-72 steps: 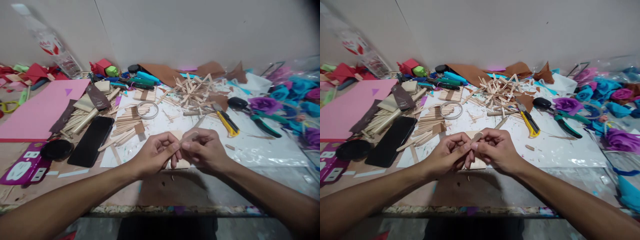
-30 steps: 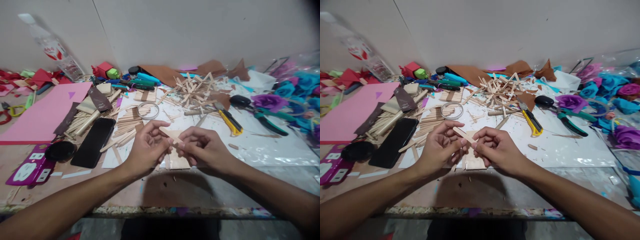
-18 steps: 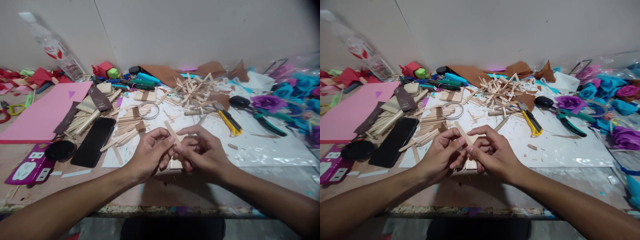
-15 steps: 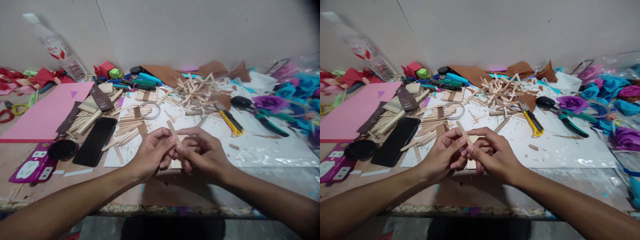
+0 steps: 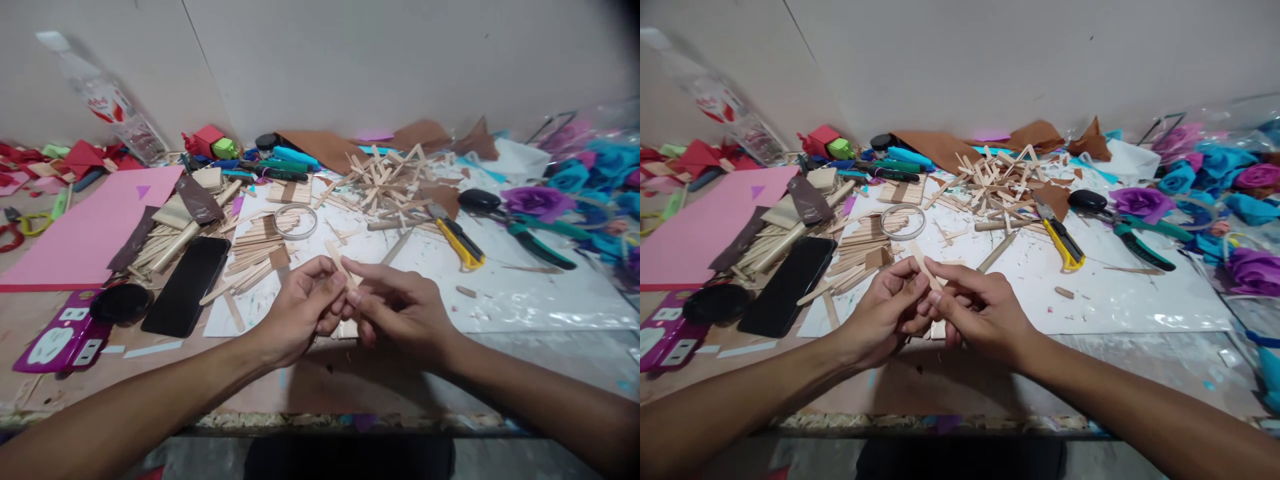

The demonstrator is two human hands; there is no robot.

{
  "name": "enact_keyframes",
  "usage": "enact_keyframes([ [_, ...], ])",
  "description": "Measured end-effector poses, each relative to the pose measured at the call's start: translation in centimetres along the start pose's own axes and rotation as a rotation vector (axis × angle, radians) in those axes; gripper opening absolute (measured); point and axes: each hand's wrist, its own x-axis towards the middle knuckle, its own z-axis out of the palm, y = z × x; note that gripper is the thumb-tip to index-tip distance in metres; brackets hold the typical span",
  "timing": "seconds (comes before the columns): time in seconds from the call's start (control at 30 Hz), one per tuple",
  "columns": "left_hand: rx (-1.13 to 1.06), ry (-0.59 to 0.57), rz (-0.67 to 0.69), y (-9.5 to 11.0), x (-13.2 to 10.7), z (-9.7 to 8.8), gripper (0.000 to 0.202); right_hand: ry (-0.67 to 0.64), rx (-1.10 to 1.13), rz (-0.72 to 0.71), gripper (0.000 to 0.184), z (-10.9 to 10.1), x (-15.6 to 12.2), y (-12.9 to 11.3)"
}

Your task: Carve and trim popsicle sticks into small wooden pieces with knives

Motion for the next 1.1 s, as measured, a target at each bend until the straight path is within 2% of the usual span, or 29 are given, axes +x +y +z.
enact_keyframes([
  [0.27,-0.037,-0.017,-0.006,0.0,0.0,-0.2,0.025,0.039,-0.053,-0.049,0.041,0.4,-0.1,0.0],
  [0.6,0.012,0.004,-0.028,0.1,0.0,-0.1,0.019,0.025,-0.013,0.0,0.039,0.1,0.0,-0.6],
  [0.83,0.05,0.079,-0.008,0.5,0.2,-0.5,0.036,-0.036,-0.08,0.012,0.035,-0.7,0.2,-0.8],
  [0.97,0.088,0.099,-0.032,0.7,0.4,-0.6,0.038,-0.087,-0.094,0.052,0.034,-1.3,0.3,-1.0],
  [1.1,0.111,0.115,-0.039,0.7,0.4,-0.5,0.037,-0.097,-0.087,0.073,0.02,-1.4,0.3,-1.1],
])
